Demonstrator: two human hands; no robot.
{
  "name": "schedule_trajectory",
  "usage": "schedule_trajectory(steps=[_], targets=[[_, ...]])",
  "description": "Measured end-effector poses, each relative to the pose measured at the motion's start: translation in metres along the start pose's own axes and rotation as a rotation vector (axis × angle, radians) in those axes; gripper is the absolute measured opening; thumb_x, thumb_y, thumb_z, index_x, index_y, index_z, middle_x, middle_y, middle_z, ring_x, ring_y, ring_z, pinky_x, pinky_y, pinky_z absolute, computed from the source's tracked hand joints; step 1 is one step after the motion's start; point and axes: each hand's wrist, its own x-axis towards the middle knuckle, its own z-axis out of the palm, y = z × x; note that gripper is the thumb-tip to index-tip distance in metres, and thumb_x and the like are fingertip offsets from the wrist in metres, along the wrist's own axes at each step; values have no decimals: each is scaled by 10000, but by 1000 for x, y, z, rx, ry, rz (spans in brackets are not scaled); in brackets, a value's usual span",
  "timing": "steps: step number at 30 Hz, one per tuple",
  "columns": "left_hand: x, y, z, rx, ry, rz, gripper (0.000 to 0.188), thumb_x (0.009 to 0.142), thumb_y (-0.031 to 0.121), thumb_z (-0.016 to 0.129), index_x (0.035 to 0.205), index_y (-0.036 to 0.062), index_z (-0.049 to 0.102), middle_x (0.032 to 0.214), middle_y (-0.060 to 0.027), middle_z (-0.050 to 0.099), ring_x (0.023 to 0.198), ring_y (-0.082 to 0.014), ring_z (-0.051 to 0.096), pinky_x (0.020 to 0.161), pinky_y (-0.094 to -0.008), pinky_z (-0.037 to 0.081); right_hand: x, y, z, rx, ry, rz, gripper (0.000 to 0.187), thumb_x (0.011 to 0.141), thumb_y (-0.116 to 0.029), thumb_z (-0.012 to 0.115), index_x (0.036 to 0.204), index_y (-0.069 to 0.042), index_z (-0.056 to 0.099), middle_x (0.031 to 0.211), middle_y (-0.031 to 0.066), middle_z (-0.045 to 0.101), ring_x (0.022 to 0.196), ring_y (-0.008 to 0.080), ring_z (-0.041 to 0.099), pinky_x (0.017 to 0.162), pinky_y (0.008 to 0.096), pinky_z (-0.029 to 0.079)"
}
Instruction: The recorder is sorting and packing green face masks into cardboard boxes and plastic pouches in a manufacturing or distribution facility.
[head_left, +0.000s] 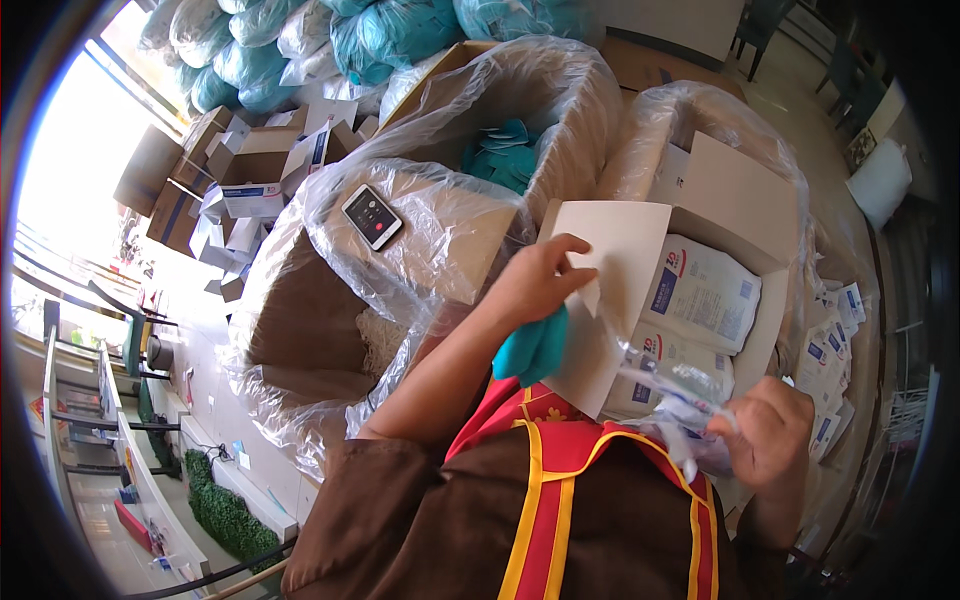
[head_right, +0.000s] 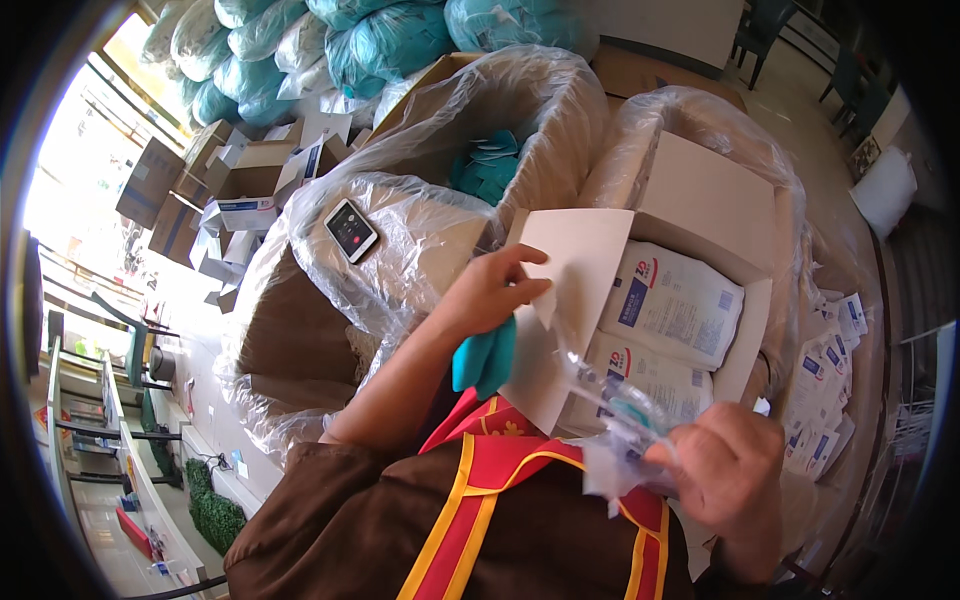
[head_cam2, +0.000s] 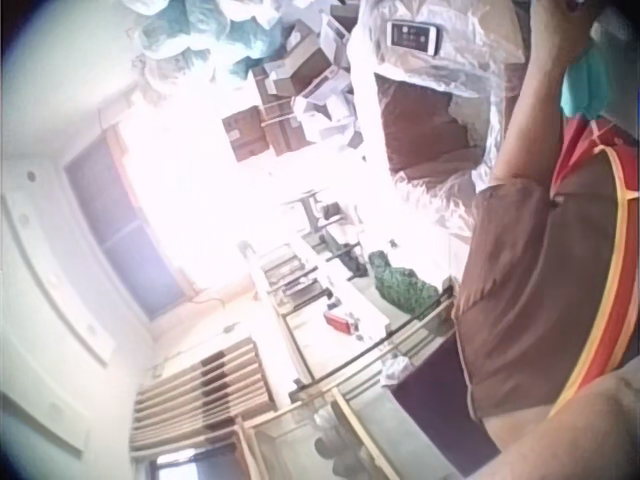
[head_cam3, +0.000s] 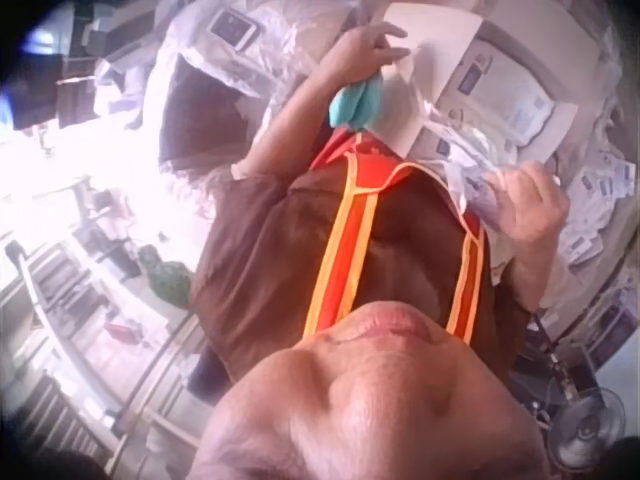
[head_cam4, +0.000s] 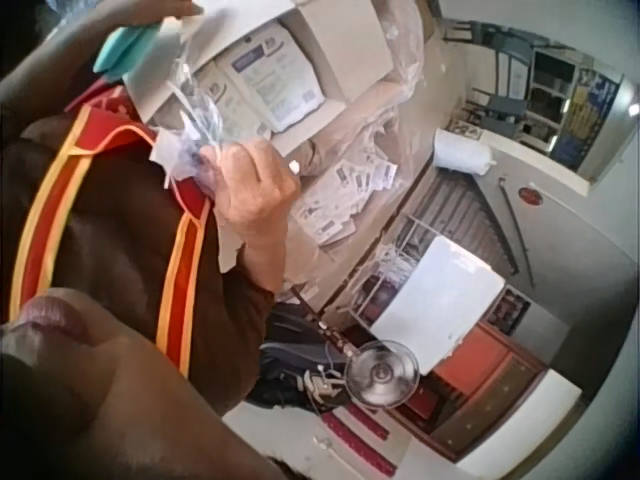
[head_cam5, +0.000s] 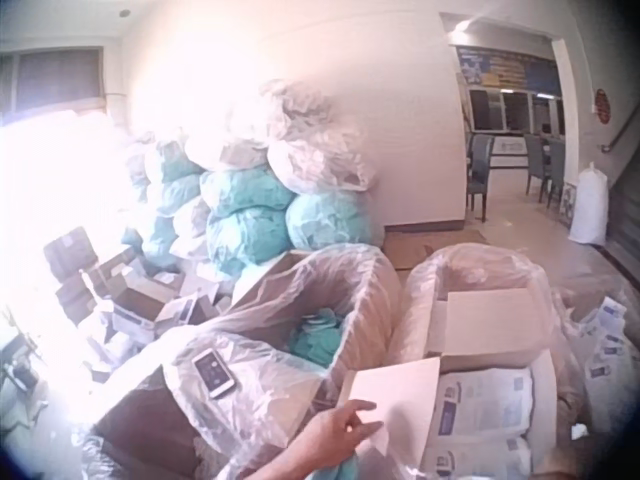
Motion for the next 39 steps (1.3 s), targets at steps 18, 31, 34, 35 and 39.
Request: schedule_trajectory(steps=[18, 31, 34, 35, 39], targets=[[-31, -184, -186, 764, 506, -645, 580, 824, 123, 510, 1388, 257, 525, 1208, -192, 652, 1133, -359, 619, 949, -456, 485, -5, 19, 26, -47, 43, 166, 219, 706, -70, 785, 744, -31, 572, 668, 99, 487, 564, 288, 523, 498, 381, 401], [-21, -188, -184, 809, 411, -709, 573, 827, 140, 555, 1378, 296, 538, 1272, -137, 634, 1182, -327, 600, 971, -438, 479, -7, 21, 29, -33, 56, 186, 232, 704, -68, 792, 742, -34, 566, 657, 96, 479, 555, 278, 517, 492, 377, 394], [-22, -182, -182, 793, 425, -715, 544, 838, 149, 554, 1367, 274, 546, 1262, -145, 636, 1185, -327, 596, 975, -434, 476, -6, 21, 29, -33, 57, 187, 234, 702, -69, 794, 741, -34, 566, 657, 96, 479, 553, 276, 517, 491, 375, 395], [-23, -180, -182, 787, 432, -717, 532, 843, 153, 551, 1364, 261, 549, 1258, -150, 636, 1187, -328, 594, 977, -432, 474, -6, 21, 29, -33, 57, 186, 235, 701, -69, 795, 741, -35, 566, 657, 96, 479, 553, 275, 517, 491, 375, 395], [-26, -180, -174, 695, 553, -457, 376, 865, 217, 570, 1230, 162, 644, 1111, -181, 682, 1078, -346, 641, 918, -425, 499, -5, 19, 29, -39, 63, 189, 230, 705, -70, 793, 742, -36, 569, 656, 96, 479, 553, 275, 517, 492, 375, 395]])
